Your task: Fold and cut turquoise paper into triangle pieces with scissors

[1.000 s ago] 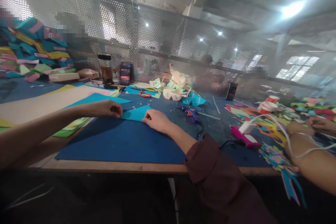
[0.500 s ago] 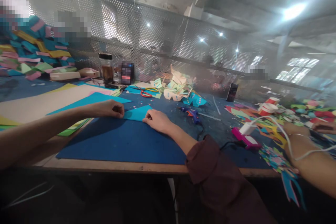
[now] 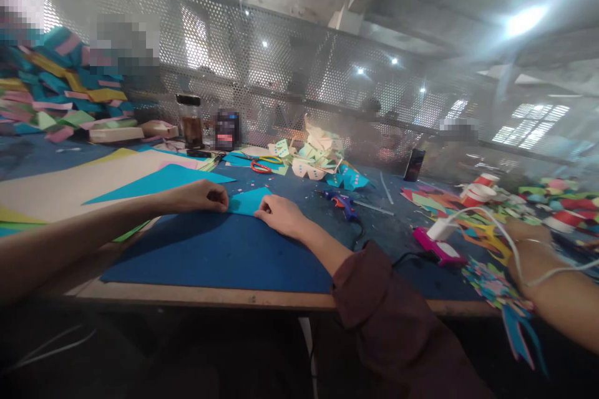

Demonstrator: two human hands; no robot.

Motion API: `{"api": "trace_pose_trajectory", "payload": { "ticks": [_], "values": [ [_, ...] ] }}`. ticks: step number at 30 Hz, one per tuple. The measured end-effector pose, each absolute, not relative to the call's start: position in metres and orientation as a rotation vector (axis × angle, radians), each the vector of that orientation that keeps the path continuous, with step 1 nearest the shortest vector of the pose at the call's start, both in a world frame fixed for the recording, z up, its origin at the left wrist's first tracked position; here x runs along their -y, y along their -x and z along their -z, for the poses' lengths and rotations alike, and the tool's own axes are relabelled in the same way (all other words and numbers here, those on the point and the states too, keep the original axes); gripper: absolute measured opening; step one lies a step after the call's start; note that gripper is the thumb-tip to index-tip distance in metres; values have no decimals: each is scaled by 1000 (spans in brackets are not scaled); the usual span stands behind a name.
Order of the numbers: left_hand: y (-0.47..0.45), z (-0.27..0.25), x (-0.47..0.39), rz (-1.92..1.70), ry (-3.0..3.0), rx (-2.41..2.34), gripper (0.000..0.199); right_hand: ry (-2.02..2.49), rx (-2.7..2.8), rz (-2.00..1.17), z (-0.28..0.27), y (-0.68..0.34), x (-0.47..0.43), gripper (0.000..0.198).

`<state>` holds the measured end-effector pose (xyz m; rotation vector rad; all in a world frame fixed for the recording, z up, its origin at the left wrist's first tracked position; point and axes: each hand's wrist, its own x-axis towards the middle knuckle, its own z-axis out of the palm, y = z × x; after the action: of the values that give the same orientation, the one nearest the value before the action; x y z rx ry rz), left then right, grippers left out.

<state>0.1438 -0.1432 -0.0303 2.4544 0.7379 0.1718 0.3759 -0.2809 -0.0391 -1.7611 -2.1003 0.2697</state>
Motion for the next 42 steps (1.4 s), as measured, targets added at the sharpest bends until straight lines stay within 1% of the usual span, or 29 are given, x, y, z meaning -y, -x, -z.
{"api": "trace_pose_trajectory", "payload": {
  "ticks": [10, 19, 24, 27, 31, 42],
  "values": [
    [-151, 36, 148, -232, -2472, -725, 36, 1762, 2093, -241, 42, -375, 279, 17],
    [-157, 38, 163, -333, -2530, -707, 27, 1743, 2034, -276, 43, -371, 277, 16],
    [-162, 38, 176, -434, -2581, -700, 24, 1743, 2034, -261, 46, -370, 275, 17],
    [-162, 40, 180, -508, -2719, -620, 22, 1758, 2030, -244, 47, -370, 274, 18],
    [-160, 41, 182, -559, -2879, -486, 24, 1753, 2028, -253, 47, -369, 273, 17],
    [-155, 30, 202, -503, -3149, -372, 30, 1815, 2037, -220, 45, -369, 275, 20]
  ]
}}
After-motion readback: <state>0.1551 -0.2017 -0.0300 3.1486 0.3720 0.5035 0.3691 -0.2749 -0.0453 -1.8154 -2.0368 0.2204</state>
